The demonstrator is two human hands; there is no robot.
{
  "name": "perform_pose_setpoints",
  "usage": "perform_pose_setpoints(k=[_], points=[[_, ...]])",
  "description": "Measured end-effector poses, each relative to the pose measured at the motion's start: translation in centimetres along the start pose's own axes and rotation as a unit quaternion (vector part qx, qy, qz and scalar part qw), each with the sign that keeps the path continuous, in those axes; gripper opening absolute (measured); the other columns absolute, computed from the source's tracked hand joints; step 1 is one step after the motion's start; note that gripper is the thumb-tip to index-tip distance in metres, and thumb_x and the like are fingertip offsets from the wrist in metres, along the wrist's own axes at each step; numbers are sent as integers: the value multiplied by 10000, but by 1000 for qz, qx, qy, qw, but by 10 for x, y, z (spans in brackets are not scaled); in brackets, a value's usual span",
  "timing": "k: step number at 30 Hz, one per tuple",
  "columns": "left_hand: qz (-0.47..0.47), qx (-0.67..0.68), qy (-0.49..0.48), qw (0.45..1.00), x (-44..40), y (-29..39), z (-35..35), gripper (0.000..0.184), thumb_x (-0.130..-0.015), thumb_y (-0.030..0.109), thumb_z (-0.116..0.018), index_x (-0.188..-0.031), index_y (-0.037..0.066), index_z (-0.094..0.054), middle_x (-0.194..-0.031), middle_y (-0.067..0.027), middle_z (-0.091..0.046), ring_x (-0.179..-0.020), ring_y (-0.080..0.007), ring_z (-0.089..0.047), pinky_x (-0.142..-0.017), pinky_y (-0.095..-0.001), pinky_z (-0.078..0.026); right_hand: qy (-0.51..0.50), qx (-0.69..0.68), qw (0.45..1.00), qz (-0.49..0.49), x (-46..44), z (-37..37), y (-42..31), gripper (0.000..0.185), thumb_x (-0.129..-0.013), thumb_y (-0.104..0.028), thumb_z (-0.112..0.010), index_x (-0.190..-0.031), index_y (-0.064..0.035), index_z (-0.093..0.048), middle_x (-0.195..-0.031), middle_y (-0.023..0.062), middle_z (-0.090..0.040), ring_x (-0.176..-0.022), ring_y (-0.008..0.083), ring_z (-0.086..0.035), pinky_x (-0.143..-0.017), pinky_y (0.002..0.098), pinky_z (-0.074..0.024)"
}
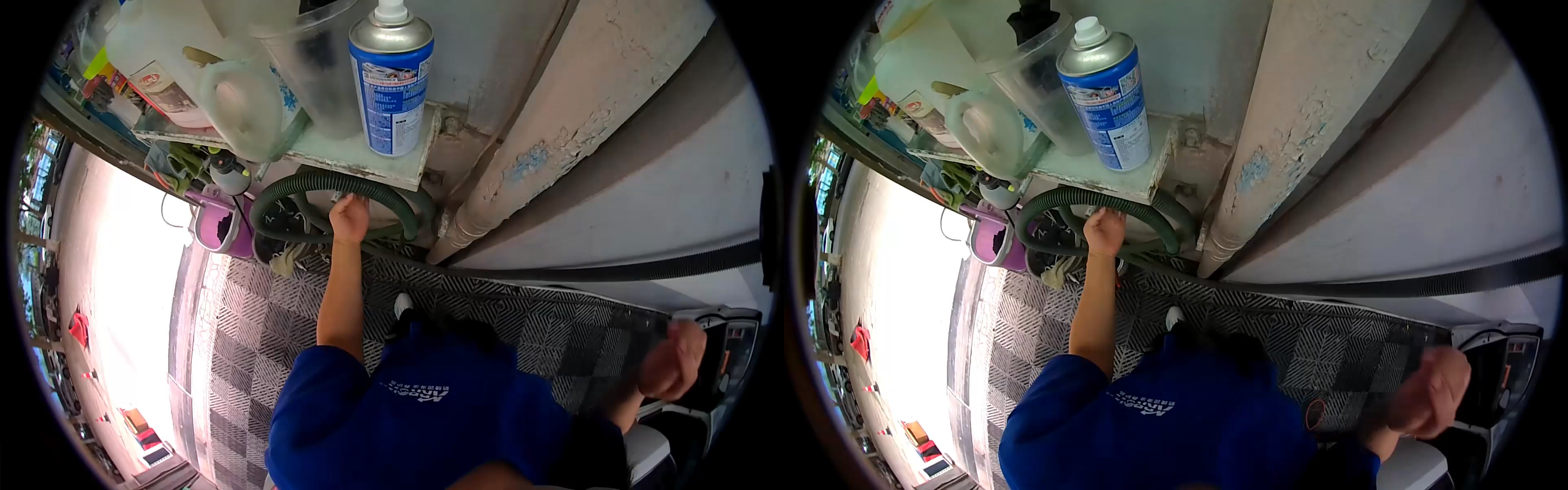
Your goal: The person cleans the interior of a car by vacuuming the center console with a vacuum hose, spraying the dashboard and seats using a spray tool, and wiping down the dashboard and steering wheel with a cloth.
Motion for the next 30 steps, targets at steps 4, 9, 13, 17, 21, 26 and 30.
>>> perform_pose_setpoints(k=[4,9,13,17,21,26,30], points=[[-43,-283,142,948,18,12,-45,161,-919,192,-528,-965,46,-576,-844,-20,-497,-876,-169,-468,-1003,-308,-321,-171,-248,912,-278,17,-192,5,176,-912,-101,-492,-939,6,-630,-790,117,-643,-672,203,-598,-630,304,-477],[88,-519,135,839,57,32,-85,292,-937,255,-494,-1093,10,-522,-735,-32,-529,-656,-144,-499,-731,-302,-463,-409,-357,727,-421,133,-396,-59,389,-893,-118,-585,-1253,-5,-490,-874,78,-630,-679,120,-587,-608,261,-469],[156,-256,12,954,88,29,-172,357,-961,301,-454,-1113,-20,-491,-876,-144,-610,-704,-201,-586,-770,-318,-473,-449,-490,611,-431,187,-475,-130,472,-891,-243,-622,-1265,-6,-459,-806,69,-650,-628,135,-593,-575,293,-467],[78,-285,-127,947,97,57,-252,502,-954,323,-442,-1244,-87,-439,-1148,-331,-569,-1030,-390,-612,-920,-420,-457,-523,-540,460,-473,253,-491,-156,343,-956,-262,-533,-1186,-11,-489,-753,62,-683,-608,122,-617,-584,285,-486],[-15,-415,-113,903,76,100,-256,653,-938,335,-450,-1396,-102,-295,-1401,-332,-357,-1321,-450,-354,-1083,-499,-294,-500,-468,414,-600,288,-460,-110,366,-978,-251,-500,-1257,-15,-476,-1119,104,-633,-823,127,-623,-722,278,-519],[187,-285,-190,921,91,27,-279,590,-882,146,-457,-1422,-44,-311,-1505,-262,-218,-1404,-430,-187,-1110,-519,-216,-368,-595,533,-476,194,-435,-104,602,-978,-526,-299,-1366,-85,-430,-1248,115,-553,-1285,224,-406,-1068,358,-324],[-31,-696,-313,646,62,36,-279,514,-792,-51,-449,-1285,43,-562,-1458,-241,-345,-1405,-408,-214,-1113,-467,-230,-455,-672,398,-429,205,-428,-120,751,-962,-615,-183,-1141,-35,-625,-914,57,-678,-1078,223,-573,-1008,365,-374]])
Point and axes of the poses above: each hand's wrist, its own x-axis away from the middle knuckle, its own z-axis out of the back of the hand, y = z × x, the point moved 9 cm from there along -x, towards the middle knuckle
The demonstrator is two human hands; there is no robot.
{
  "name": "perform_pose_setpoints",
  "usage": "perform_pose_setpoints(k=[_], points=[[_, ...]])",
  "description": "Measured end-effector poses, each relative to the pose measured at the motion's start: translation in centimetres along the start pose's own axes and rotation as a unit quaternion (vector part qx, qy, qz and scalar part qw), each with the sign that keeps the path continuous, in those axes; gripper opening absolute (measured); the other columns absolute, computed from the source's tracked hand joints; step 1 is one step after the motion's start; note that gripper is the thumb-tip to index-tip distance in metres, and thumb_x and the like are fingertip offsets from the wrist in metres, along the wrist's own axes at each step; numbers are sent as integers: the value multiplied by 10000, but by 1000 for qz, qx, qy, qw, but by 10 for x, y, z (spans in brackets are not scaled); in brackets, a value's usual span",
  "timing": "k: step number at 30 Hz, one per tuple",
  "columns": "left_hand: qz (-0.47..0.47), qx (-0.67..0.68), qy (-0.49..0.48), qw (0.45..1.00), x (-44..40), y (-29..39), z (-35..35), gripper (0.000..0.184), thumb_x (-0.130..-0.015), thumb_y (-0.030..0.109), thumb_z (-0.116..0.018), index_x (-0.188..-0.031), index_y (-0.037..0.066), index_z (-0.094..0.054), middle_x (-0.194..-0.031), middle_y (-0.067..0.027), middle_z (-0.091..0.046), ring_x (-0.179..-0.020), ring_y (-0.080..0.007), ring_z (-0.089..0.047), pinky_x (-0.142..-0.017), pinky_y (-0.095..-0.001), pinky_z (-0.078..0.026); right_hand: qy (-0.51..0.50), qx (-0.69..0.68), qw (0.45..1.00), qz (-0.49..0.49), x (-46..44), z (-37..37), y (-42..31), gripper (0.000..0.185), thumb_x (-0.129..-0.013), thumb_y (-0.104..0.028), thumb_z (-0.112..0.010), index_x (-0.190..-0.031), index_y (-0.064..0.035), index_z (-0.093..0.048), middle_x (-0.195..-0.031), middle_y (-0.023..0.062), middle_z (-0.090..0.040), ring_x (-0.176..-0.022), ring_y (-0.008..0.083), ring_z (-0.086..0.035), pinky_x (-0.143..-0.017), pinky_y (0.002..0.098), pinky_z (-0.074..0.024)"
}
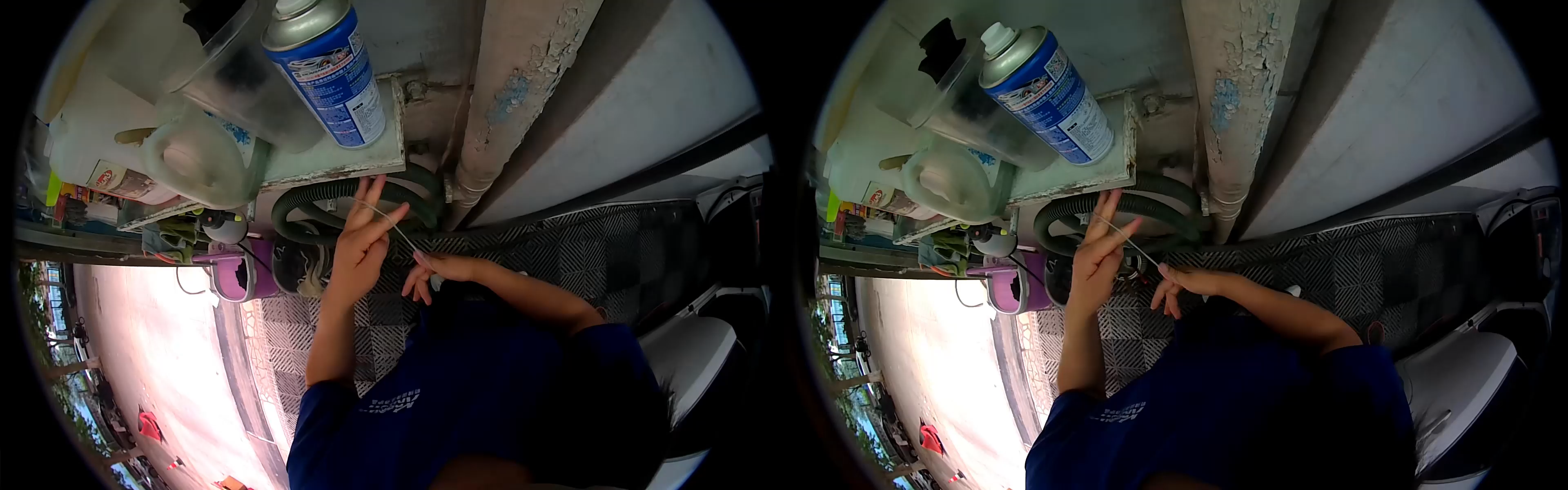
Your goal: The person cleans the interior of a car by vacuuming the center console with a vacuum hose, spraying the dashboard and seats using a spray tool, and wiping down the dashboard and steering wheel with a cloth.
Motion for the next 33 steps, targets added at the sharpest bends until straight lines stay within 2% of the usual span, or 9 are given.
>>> perform_pose_setpoints(k=[5,7,10,14,19,23,28,31,33], points=[[137,-158,43,977,-3,-87,48,386,-781,-25,-492,-1117,59,-662,-1155,-225,-596,-1125,-412,-518,-965,-416,-392,228,25,973,-16,45,73,39,467,-1008,-388,-388,-916,-15,-655,-740,49,-649,-774,205,-643,-787,357,-483],[285,-219,-65,931,1,-137,53,281,-809,34,-521,-1051,37,-664,-1027,-205,-640,-988,-388,-585,-863,-429,-440,333,323,875,136,60,87,-32,241,-962,-182,-509,-850,4,-613,-707,73,-621,-723,176,-613,-662,334,-480],[148,-300,68,940,-7,-153,73,243,-847,122,-531,-1035,22,-650,-999,-233,-627,-957,-404,-581,-854,-431,-437,446,401,781,173,54,115,-57,138,-925,-113,-542,-878,7,-592,-722,91,-608,-704,191,-593,-667,314,-471],[162,-328,0,931,-22,-159,75,302,-851,171,-527,-1086,6,-620,-1084,-220,-622,-1020,-429,-547,-900,-469,-420,508,167,827,176,10,143,-37,117,-931,-111,-537,-912,-7,-587,-807,108,-635,-733,236,-614,-679,322,-470],[173,-366,-29,914,-20,-175,66,354,-863,204,-512,-1158,25,-591,-1186,-211,-586,-1112,-416,-509,-963,-459,-389,739,153,632,175,8,169,-21,126,-940,-55,-464,-954,-45,-590,-862,139,-636,-784,330,-612,-704,374,-473],[204,-356,-58,910,-6,-214,65,380,-884,263,-494,-1181,44,-586,-1229,-198,-572,-1148,-409,-494,-985,-454,-378,731,170,636,178,-2,183,-10,146,-937,-55,-447,-953,-51,-592,-855,138,-634,-783,351,-603,-709,400,-473],[235,-299,-66,922,-2,-241,64,387,-899,283,-488,-1193,50,-582,-1244,-191,-569,-1157,-403,-492,-1000,-446,-373,486,227,841,77,-45,196,16,176,-941,-134,-469,-1017,-48,-602,-895,173,-644,-869,355,-611,-772,406,-463],[157,-401,-53,901,-9,-233,61,382,-904,290,-496,-1193,57,-589,-1210,-185,-593,-1143,-407,-504,-997,-444,-379,553,366,720,202,-25,176,-5,280,-958,-182,-469,-1175,-34,-566,-977,204,-634,-946,358,-602,-837,409,-454],[96,-434,-23,895,-16,-187,51,324,-860,205,-564,-1129,28,-604,-1166,-216,-598,-1105,-411,-526,-940,-456,-417,477,233,843,86,-8,153,-2,406,-971,-238,-472,-1312,-18,-469,-1108,225,-603,-1011,366,-586,-879,410,-447]])
Point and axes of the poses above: each hand's wrist, its own x-axis away from the middle knuckle, its own z-axis out of the back of the hand, y = z × x, the point moved 9 cm from there along -x, towards the middle knuckle
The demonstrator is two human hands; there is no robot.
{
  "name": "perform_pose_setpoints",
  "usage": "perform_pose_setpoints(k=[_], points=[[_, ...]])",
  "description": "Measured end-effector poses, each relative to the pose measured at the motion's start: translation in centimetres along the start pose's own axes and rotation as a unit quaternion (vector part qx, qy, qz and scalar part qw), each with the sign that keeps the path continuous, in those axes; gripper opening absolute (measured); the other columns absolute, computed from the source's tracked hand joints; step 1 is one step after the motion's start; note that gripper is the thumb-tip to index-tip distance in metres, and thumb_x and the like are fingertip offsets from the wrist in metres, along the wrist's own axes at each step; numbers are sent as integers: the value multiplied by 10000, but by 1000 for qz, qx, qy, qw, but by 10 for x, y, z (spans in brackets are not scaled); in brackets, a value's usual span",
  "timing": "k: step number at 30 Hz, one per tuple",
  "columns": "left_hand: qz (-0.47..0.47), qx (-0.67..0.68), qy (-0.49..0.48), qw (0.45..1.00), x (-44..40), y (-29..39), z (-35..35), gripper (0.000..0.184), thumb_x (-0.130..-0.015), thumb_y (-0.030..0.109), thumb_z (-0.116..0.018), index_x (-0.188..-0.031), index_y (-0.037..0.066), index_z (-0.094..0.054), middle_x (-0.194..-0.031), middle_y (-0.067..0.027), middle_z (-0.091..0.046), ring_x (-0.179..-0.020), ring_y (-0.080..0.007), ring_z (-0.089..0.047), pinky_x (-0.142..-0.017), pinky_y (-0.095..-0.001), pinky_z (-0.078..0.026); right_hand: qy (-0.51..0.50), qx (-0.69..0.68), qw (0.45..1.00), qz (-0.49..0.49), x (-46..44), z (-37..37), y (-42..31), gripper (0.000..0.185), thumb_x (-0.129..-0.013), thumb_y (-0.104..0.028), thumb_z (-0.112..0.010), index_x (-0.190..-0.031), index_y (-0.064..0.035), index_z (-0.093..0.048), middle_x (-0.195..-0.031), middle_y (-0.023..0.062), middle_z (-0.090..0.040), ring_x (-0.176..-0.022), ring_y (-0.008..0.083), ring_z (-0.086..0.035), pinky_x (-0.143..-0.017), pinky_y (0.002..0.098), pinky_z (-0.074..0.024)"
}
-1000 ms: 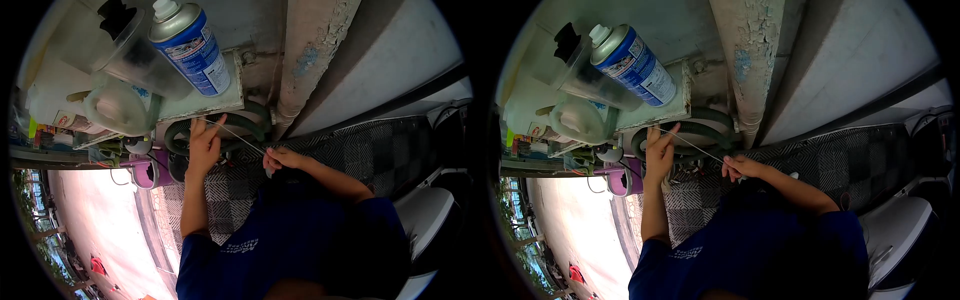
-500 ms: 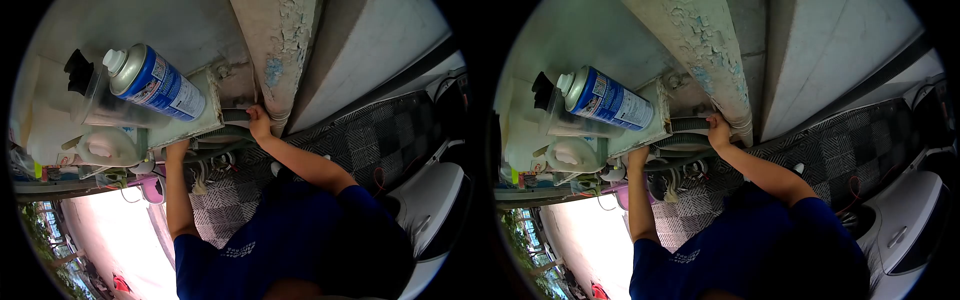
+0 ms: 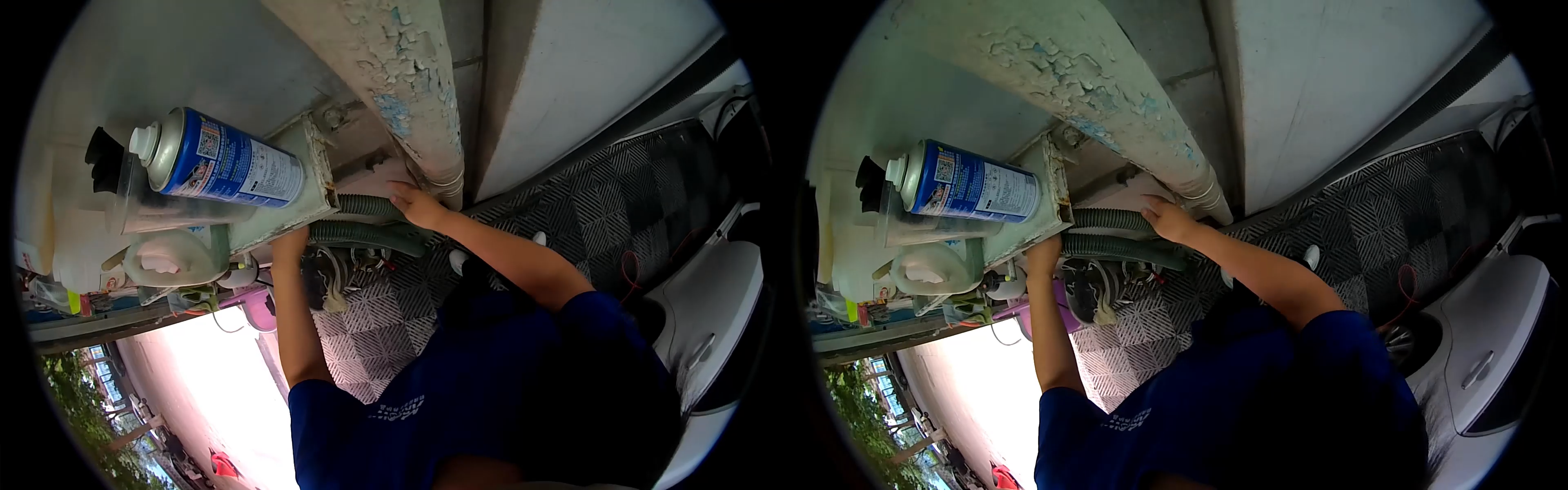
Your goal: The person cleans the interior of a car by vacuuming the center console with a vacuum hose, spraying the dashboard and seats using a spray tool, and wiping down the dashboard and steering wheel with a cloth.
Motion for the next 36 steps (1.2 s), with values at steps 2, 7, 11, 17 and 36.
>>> perform_pose_setpoints(k=[2,7,11,17,36], points=[[78,22,-99,992,11,54,33,310,-871,164,-554,-1146,27,-601,-1175,-230,-591,-1075,-414,-551,-916,-458,-437,-68,-5,997,19,47,21,-24,462,-967,-265,-484,-1351,-20,-415,-1208,246,-553,-1032,387,-571,-888,413,-447],[-109,340,-202,912,48,256,72,307,-882,157,-547,-1154,28,-603,-1137,-215,-612,-1044,-387,-579,-919,-438,-446,-81,93,992,39,165,125,-32,440,-942,-213,-510,-1349,-68,-431,-1240,205,-555,-1031,369,-583,-884,420,-471],[-151,415,-297,846,90,395,30,307,-887,167,-539,-1155,28,-600,-1131,-206,-613,-1036,-372,-578,-922,-434,-444,23,157,987,-31,257,225,11,425,-923,-195,-526,-1317,-49,-462,-1221,184,-574,-1033,367,-579,-894,413,-474],[-189,446,-380,788,125,581,-26,309,-896,182,-527,-1155,29,-596,-1122,-191,-615,-1024,-349,-576,-927,-428,-440,160,201,959,-121,423,359,62,422,-902,-178,-541,-1295,-37,-478,-1173,185,-589,-1051,362,-572,-906,422,-467],[-258,474,-513,668,36,994,-138,321,-923,230,-488,-1157,30,-582,-1093,-145,-619,-986,-276,-571,-941,-408,-428,354,146,889,-250,582,623,186,448,-902,-182,-554,-1311,-27,-458,-1159,168,-579,-1048,341,-575,-886,407,-473]])
Point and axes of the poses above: each hand's wrist, its own x-axis away from the middle knuckle, its own z-axis out of the back of the hand, y = z × x, the point moved 9 cm from there along -x, towards the middle knuckle
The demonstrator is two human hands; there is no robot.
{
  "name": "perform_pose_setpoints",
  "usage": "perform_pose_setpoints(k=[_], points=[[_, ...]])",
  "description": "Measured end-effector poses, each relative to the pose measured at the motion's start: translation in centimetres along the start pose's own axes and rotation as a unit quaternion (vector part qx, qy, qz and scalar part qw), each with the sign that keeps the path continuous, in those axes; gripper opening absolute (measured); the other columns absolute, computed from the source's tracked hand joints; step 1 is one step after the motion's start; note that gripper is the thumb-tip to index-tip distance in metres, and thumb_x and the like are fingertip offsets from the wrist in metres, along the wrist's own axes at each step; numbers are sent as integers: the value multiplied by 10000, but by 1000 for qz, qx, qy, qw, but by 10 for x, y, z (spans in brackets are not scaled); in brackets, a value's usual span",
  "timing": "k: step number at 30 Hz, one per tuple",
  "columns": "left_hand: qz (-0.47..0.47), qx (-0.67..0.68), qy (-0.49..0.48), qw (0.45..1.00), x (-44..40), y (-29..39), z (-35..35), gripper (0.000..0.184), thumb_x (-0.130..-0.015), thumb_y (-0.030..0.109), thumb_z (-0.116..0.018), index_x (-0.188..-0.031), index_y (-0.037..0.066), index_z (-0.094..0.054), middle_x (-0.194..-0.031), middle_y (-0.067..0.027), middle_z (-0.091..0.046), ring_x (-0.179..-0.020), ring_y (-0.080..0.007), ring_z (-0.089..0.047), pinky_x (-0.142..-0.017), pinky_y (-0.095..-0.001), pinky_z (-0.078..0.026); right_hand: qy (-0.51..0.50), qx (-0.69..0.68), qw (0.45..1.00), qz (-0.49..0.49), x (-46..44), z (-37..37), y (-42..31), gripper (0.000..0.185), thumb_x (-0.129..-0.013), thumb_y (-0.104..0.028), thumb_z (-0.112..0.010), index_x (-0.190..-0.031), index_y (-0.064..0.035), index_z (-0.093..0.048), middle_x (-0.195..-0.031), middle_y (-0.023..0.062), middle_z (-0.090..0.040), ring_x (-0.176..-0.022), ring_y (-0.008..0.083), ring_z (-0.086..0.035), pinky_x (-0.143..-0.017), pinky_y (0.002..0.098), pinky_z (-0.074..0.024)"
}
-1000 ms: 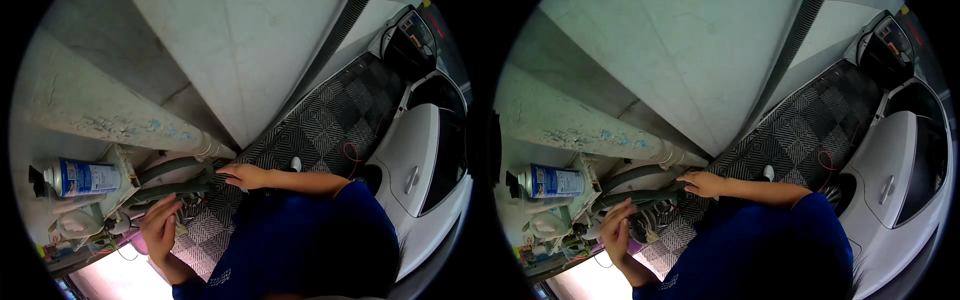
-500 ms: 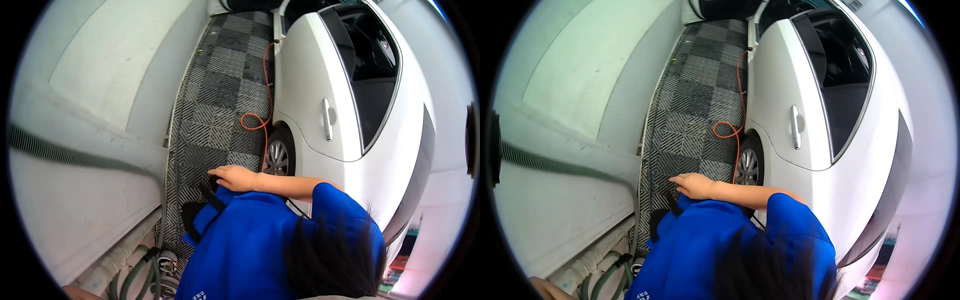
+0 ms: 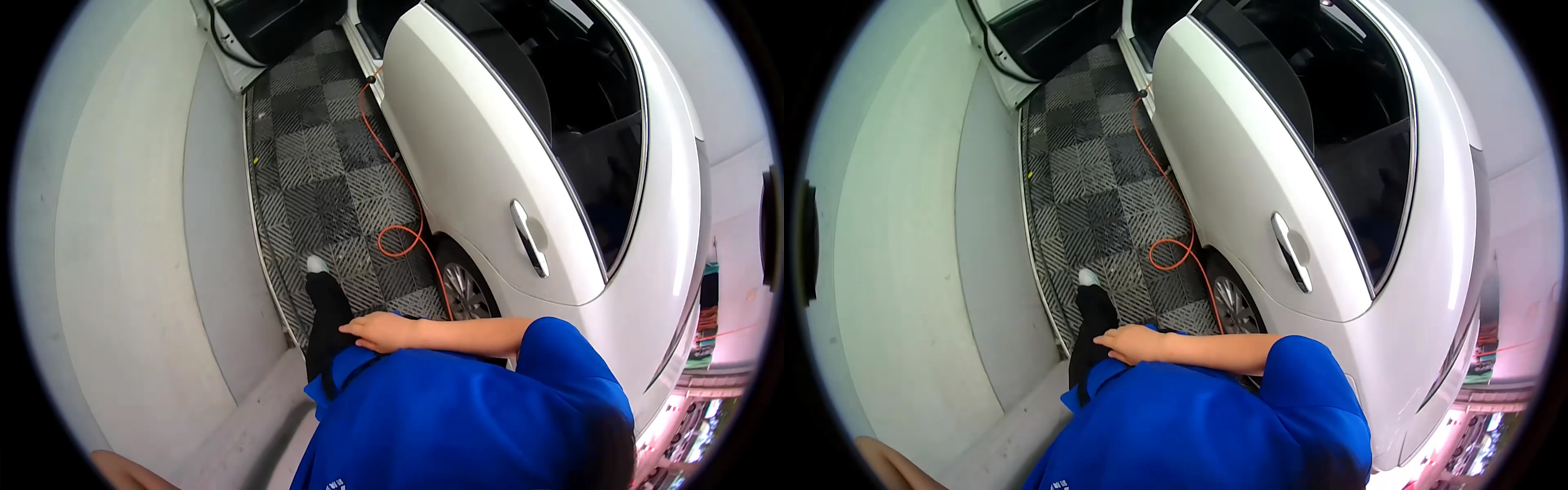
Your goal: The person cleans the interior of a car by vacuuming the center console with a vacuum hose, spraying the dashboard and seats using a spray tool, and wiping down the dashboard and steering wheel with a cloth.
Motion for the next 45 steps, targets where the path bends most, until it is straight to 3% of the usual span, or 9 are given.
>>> perform_pose_setpoints(k=[19,22,24,28,33,38,40,42,45], points=[[-305,24,-112,945,-534,292,-19,342,-948,275,-451,-1158,32,-568,-1066,-101,-624,-950,-207,-566,-954,-389,-417,314,-98,915,-233,-226,359,246,450,-902,-194,-550,-1318,-48,-461,-1259,177,-534,-1136,349,-534,-955,397,-444],[-511,290,-110,802,-606,401,19,348,-954,285,-442,-1158,32,-565,-1060,-91,-624,-942,-192,-564,-957,-385,-414,348,-82,887,-292,-239,441,319,440,-891,-201,-558,-1303,-66,-484,-1244,180,-546,-1130,352,-537,-943,409,-451],[-605,491,-166,604,-640,466,58,351,-957,290,-438,-1158,32,-564,-1057,-86,-625,-938,-184,-564,-958,-383,-413,372,-77,871,-312,-251,504,361,412,-884,-193,-557,-1273,-65,-511,-1215,184,-564,-1115,355,-545,-931,414,-458],[-625,656,-261,331,-719,553,108,357,-962,300,-430,-1159,32,-561,-1051,-77,-626,-930,-169,-563,-961,-378,-410,464,-126,824,-301,-285,631,424,362,-887,-173,-550,-1227,-48,-536,-1157,186,-586,-1047,359,-571,-895,414,-469],[-261,722,-320,555,-947,514,-46,497,-965,420,-429,-1322,78,-484,-1104,-27,-613,-1052,-214,-524,-1064,-423,-292,544,-200,785,-221,-330,740,483,358,-907,-159,-561,-1239,-31,-519,-1174,148,-562,-1014,250,-601,-872,346,-479],[116,341,-391,847,-1066,414,-293,500,-957,377,-482,-1331,45,-462,-1161,-130,-613,-1070,-263,-567,-1007,-428,-381,659,-348,608,-274,-334,765,616,382,-907,-123,-563,-1260,5,-494,-1215,129,-579,-1051,198,-593,-905,315,-467],[19,-67,-403,913,-1109,397,-364,464,-941,324,-529,-1277,4,-506,-1172,-169,-611,-1087,-292,-570,-1006,-425,-389,697,-406,502,-313,-321,763,675,392,-910,-106,-556,-1278,2,-476,-1220,132,-575,-1083,203,-573,-927,316,-448],[-274,-317,-505,754,-1121,414,-448,438,-930,281,-552,-1245,-22,-531,-1185,-200,-603,-1121,-324,-556,-994,-416,-389,775,-378,386,-329,-291,774,720,401,-909,-88,-545,-1288,13,-460,-1238,153,-557,-1115,214,-549,-955,310,-420],[-376,-373,-631,567,-1141,420,-545,443,-923,257,-572,-1266,-20,-520,-1211,-218,-590,-1124,-341,-570,-977,-363,-420,831,-382,174,-365,-246,790,762,433,-895,-88,-550,-1288,56,-440,-1279,181,-515,-1179,236,-507,-1001,300,-380]])
Point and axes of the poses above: each hand's wrist, its own x-axis away from the middle knuckle, its own z-axis out of the back of the hand, y = z × x, the point moved 9 cm from there along -x, towards the middle knuckle
